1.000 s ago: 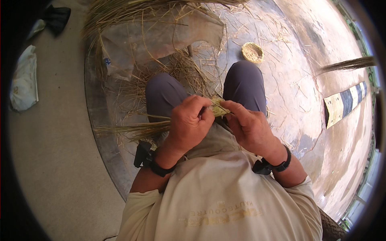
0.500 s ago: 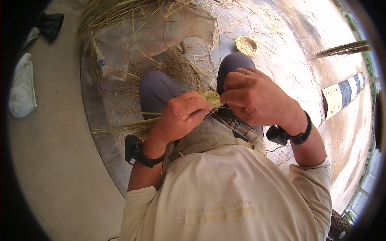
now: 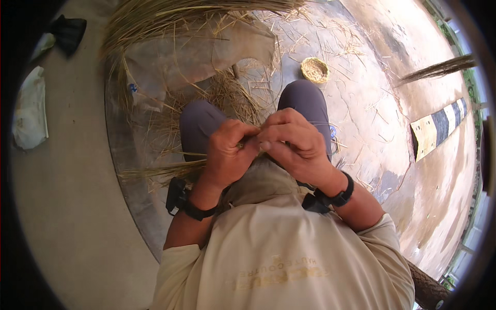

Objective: The recorder is weaving a small round basket or bowl using coils of straw or dried grass, securing them with a needle and thread.

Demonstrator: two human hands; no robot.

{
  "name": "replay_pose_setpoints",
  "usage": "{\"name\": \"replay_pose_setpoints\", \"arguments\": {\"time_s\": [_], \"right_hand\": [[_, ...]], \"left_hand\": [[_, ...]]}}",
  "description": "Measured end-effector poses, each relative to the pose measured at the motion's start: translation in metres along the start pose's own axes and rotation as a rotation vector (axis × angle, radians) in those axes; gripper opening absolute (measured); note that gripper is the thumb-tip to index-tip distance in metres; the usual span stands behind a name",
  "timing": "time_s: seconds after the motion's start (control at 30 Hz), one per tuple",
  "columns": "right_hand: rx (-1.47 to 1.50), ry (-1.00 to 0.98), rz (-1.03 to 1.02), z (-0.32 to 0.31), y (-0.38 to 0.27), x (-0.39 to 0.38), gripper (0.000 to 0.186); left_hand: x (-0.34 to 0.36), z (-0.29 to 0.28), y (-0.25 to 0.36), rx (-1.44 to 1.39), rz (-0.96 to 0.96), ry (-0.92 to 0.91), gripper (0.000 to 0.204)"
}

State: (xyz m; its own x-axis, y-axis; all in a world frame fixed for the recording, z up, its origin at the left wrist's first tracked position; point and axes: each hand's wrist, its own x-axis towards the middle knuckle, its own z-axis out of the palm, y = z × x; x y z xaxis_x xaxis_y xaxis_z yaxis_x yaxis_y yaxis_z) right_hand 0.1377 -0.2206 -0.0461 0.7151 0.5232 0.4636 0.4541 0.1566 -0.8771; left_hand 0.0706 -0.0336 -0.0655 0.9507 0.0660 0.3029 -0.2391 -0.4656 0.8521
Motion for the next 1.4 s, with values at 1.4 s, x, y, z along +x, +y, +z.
{"name": "replay_pose_setpoints", "arguments": {"time_s": [1.4], "right_hand": [[-0.214,0.768,0.661,-0.289,-0.078,-0.091,0.015]], "left_hand": [[-0.019,-0.011,-0.011,-0.164,0.044,0.057,0.008]]}}
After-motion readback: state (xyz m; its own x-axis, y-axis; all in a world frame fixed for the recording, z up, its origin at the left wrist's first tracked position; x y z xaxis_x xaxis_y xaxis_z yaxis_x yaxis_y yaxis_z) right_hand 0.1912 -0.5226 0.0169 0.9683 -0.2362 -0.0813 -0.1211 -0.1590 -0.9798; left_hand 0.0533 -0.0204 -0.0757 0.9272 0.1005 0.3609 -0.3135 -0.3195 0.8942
